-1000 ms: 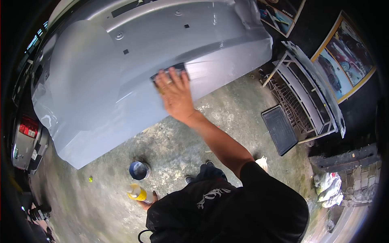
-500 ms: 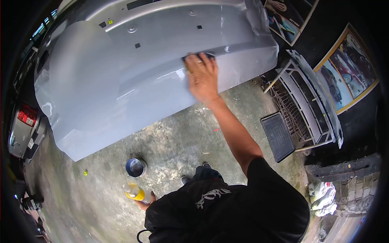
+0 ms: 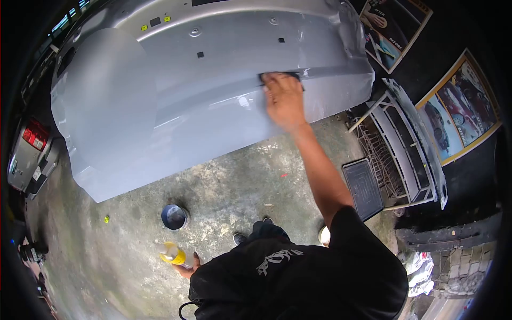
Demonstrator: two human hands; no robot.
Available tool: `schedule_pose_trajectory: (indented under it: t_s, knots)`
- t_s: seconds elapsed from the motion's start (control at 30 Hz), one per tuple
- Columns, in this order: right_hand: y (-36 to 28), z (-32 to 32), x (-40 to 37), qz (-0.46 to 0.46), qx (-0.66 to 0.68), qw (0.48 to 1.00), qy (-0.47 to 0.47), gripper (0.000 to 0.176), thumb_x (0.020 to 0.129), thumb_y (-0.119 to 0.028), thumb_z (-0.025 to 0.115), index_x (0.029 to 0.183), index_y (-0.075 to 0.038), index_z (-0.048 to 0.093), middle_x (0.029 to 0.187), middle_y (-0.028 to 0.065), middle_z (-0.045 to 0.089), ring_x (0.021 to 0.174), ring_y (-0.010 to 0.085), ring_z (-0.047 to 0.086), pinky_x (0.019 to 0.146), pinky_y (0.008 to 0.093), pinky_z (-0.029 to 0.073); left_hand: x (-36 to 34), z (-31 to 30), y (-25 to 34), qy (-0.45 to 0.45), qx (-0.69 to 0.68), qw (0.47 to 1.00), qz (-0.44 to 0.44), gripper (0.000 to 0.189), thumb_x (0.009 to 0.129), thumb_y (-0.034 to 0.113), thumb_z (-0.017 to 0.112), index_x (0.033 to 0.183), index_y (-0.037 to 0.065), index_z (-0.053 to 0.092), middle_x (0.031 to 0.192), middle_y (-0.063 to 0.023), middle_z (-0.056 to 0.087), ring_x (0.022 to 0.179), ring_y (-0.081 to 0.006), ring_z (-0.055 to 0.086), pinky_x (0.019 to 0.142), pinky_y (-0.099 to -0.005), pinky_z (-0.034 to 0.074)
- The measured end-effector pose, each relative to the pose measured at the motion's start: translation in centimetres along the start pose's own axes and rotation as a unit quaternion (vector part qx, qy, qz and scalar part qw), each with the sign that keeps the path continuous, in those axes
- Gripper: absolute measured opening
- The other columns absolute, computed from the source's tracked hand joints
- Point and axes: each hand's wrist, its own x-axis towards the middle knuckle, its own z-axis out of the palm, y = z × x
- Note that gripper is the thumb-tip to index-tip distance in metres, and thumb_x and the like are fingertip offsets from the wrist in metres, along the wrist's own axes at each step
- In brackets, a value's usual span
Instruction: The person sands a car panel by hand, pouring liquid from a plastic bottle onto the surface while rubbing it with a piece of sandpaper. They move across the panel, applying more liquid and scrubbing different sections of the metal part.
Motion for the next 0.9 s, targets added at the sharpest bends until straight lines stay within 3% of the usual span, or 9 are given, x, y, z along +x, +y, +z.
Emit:
schedule_pose_trajectory:
  t_s: [0.13, 0.23, 0.3, 0.4, 0.57, 0.63, 0.77, 0.83, 0.9]
  knots:
    - [-7.3, 0.0, 0.7, -0.052, 0.07, 0.995, -0.044, 0.033, 0.099, -0.021, 0.061, 0.128, -0.008, 0.071, 0.129, 0.0061, 0.065, 0.123, 0.0243, 0.057, 0.114, 0.0425, 0.036, -0.5, 0.2, -2.7, -0.045, -0.051, 0.995, -0.068, 0.105, 0.069, 0.006, 0.093, 0.157, 0.002, 0.036, 0.147, -0.0166, 0.053, 0.133, -0.0263, 0.053, 0.116, -0.0429, 0.038]
    - [-4.9, -0.7, 1.0, -0.094, 0.003, 0.994, -0.062, 0.033, 0.102, -0.022, 0.056, 0.129, -0.011, 0.07, 0.13, 0.0033, 0.067, 0.126, 0.0179, 0.057, 0.122, 0.0456, 0.028, 0.1, 1.1, -2.3, -0.048, -0.062, 0.992, -0.1, 0.105, 0.069, 0.006, 0.092, 0.158, 0.002, 0.035, 0.146, -0.0171, 0.054, 0.133, -0.0258, 0.053, 0.116, -0.0426, 0.038]
    - [0.1, -1.8, 0.8, -0.026, -0.055, 0.996, -0.061, 0.033, 0.105, -0.025, 0.052, 0.13, -0.014, 0.07, 0.129, 0.0009, 0.068, 0.125, 0.0181, 0.058, 0.122, 0.0494, 0.026, 1.0, 0.8, -0.3, -0.057, -0.019, 0.997, -0.052, 0.106, 0.069, 0.005, 0.092, 0.158, 0.002, 0.035, 0.146, -0.0168, 0.054, 0.133, -0.0256, 0.053, 0.116, -0.0424, 0.038]
    - [4.4, -1.8, 0.5, 0.008, -0.07, 0.997, -0.035, 0.032, 0.103, -0.023, 0.054, 0.129, -0.014, 0.071, 0.125, 0.0017, 0.069, 0.119, 0.02, 0.061, 0.119, 0.0508, 0.03, 0.8, 0.2, 0.8, -0.01, -0.035, 0.992, -0.123, 0.104, 0.07, 0.003, 0.091, 0.158, 0.002, 0.035, 0.146, -0.0166, 0.054, 0.132, -0.0257, 0.054, 0.116, -0.0424, 0.039]
    - [-4.5, 0.7, 0.6, -0.03, 0.006, 0.999, -0.044, 0.034, 0.101, -0.024, 0.058, 0.131, -0.012, 0.07, 0.128, 0.0051, 0.065, 0.128, 0.0229, 0.055, 0.121, 0.0509, 0.028, -1.9, 0.5, -4.3, -0.03, -0.002, 0.99, -0.138, 0.106, 0.067, 0.0, 0.092, 0.157, 0.002, 0.037, 0.148, -0.016, 0.054, 0.134, -0.0258, 0.054, 0.116, -0.0437, 0.04]
    - [-9.0, 0.9, 0.9, -0.058, 0.062, 0.992, -0.092, 0.039, 0.102, -0.025, 0.057, 0.137, -0.011, 0.066, 0.136, 0.0054, 0.061, 0.133, 0.0224, 0.051, 0.124, 0.0478, 0.025, -2.9, 1.8, -3.5, 0.064, 0.005, 0.977, -0.206, 0.109, 0.065, -0.001, 0.093, 0.158, 0.002, 0.036, 0.149, -0.0159, 0.053, 0.135, -0.026, 0.053, 0.116, -0.0442, 0.039]
    - [-6.4, 0.1, 0.6, -0.078, 0.062, 0.99, -0.104, 0.039, 0.103, -0.024, 0.056, 0.139, -0.012, 0.065, 0.138, 0.0043, 0.061, 0.138, 0.0196, 0.049, 0.125, 0.0475, 0.022, -1.2, 2.1, -2.3, 0.027, 0.025, 0.987, -0.158, 0.108, 0.067, 0.0, 0.092, 0.158, 0.002, 0.035, 0.149, -0.0163, 0.053, 0.136, -0.026, 0.051, 0.117, -0.0445, 0.037]
    - [-0.5, -0.8, 0.1, -0.029, -0.012, 0.996, -0.079, 0.04, 0.104, -0.027, 0.054, 0.141, -0.017, 0.064, 0.139, 0.0049, 0.062, 0.137, 0.0205, 0.051, 0.124, 0.0493, 0.025, 0.3, 1.0, -1.4, -0.055, -0.072, 0.994, -0.061, 0.106, 0.069, 0.001, 0.091, 0.159, 0.001, 0.034, 0.149, -0.0164, 0.052, 0.137, -0.0256, 0.051, 0.117, -0.0437, 0.036]
    - [7.0, -1.1, -0.9, 0.047, -0.027, 0.997, -0.057, 0.04, 0.104, -0.028, 0.051, 0.139, -0.016, 0.066, 0.139, 0.0044, 0.062, 0.137, 0.0213, 0.05, 0.122, 0.051, 0.027, 0.5, 0.8, -1.0, -0.046, -0.087, 0.992, -0.082, 0.106, 0.07, 0.001, 0.09, 0.159, 0.001, 0.033, 0.149, -0.0163, 0.052, 0.137, -0.0254, 0.05, 0.118, -0.0431, 0.035]
